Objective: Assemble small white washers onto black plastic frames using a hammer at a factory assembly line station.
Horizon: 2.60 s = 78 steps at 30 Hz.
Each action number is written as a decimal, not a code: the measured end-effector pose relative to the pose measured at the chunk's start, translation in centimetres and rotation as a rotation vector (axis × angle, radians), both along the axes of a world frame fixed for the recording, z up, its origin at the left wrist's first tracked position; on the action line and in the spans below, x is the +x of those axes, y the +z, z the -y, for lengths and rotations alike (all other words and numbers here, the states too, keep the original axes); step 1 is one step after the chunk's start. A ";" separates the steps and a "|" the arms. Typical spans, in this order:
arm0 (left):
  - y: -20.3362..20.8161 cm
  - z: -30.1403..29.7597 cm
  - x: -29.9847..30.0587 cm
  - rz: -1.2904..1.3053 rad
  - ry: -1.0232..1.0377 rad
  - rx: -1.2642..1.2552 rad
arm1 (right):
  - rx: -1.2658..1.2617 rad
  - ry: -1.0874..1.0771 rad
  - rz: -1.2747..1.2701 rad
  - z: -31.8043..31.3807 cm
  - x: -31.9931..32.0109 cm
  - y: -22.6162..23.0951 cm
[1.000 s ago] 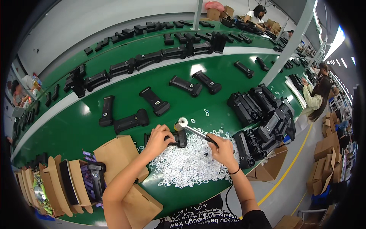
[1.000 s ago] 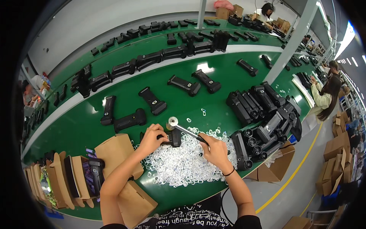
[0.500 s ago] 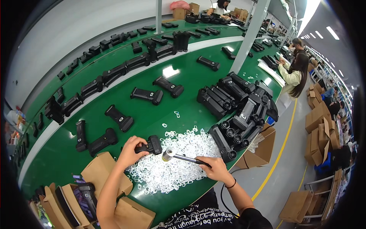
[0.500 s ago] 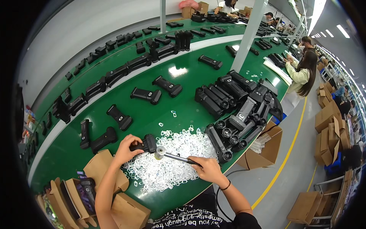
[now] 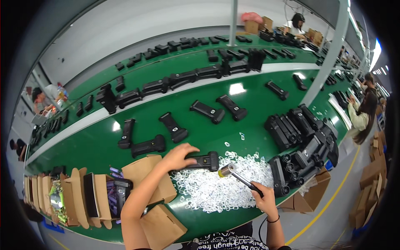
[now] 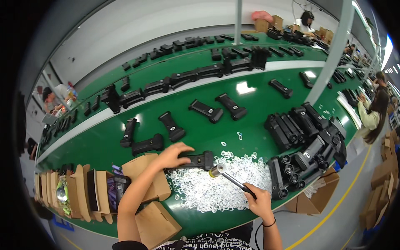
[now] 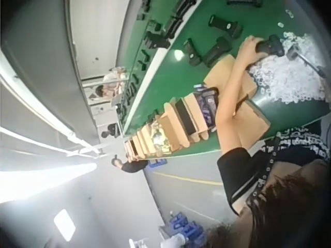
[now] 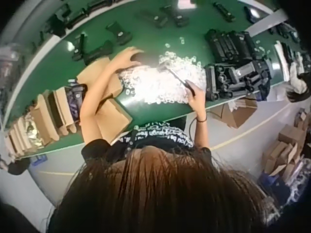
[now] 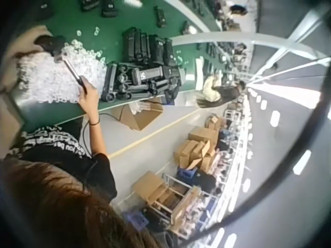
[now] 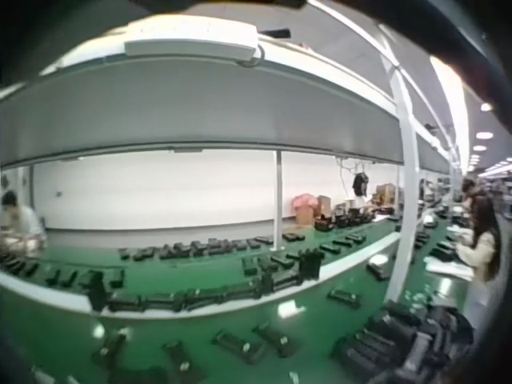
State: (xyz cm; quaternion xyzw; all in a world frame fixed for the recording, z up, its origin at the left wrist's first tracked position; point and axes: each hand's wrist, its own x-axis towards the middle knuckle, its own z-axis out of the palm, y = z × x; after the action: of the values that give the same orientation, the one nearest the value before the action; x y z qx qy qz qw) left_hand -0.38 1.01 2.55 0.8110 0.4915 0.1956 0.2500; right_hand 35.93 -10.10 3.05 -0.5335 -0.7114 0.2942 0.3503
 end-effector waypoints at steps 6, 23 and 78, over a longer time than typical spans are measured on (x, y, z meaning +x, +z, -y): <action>2.7 -3.6 -13.9 -0.342 0.599 0.396 | -0.118 0.054 0.247 -1.5 -0.8 0.3; 0.3 -4.7 -29.2 -0.306 1.177 -0.151 | 0.290 0.374 0.309 -17.2 -25.8 1.4; -3.5 -12.0 29.3 0.174 0.454 -0.267 | 0.260 -0.305 0.720 -19.1 8.0 3.4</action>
State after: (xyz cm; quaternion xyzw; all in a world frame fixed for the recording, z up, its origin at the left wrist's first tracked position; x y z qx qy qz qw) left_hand 28.94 13.05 -0.93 0.6202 0.6587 0.2491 0.3456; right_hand 43.91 9.01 6.48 -0.6529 -0.7326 -0.0586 0.1830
